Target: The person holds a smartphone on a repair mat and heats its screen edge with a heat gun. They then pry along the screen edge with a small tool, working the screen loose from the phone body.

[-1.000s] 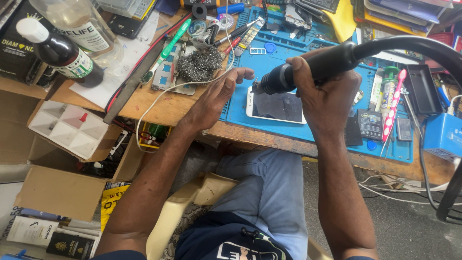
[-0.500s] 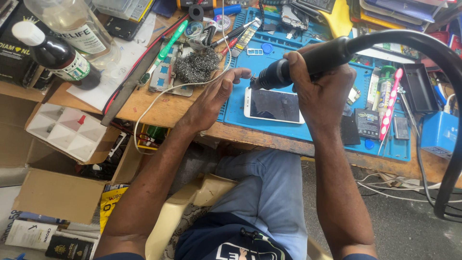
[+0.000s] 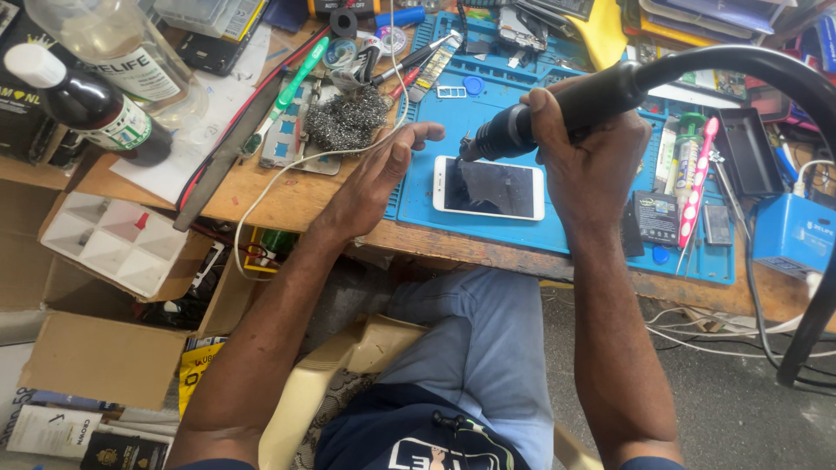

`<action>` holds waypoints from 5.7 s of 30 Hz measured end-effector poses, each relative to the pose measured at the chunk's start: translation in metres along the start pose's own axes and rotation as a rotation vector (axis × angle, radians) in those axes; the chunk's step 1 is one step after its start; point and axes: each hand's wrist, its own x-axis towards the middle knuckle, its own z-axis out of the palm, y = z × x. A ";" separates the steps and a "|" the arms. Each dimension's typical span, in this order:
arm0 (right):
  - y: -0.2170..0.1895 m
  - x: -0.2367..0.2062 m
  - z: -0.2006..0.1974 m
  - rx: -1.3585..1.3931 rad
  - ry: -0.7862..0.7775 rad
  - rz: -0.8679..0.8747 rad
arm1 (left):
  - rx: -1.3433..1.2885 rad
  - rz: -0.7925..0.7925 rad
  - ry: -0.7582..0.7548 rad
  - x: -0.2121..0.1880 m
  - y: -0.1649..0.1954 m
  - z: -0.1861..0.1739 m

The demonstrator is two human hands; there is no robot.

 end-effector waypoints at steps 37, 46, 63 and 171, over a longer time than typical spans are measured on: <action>0.018 -0.006 -0.044 -0.134 0.071 0.019 | 0.034 -0.038 -0.023 0.002 0.015 0.006; 0.031 -0.009 -0.057 -0.188 0.072 -0.055 | 0.067 -0.057 -0.023 0.001 0.015 0.008; 0.037 -0.018 -0.076 -0.129 0.112 -0.002 | 0.051 -0.068 -0.023 0.002 0.018 0.012; -0.019 -0.046 -0.004 0.001 -0.059 -0.064 | 0.023 0.059 0.008 -0.005 -0.010 0.005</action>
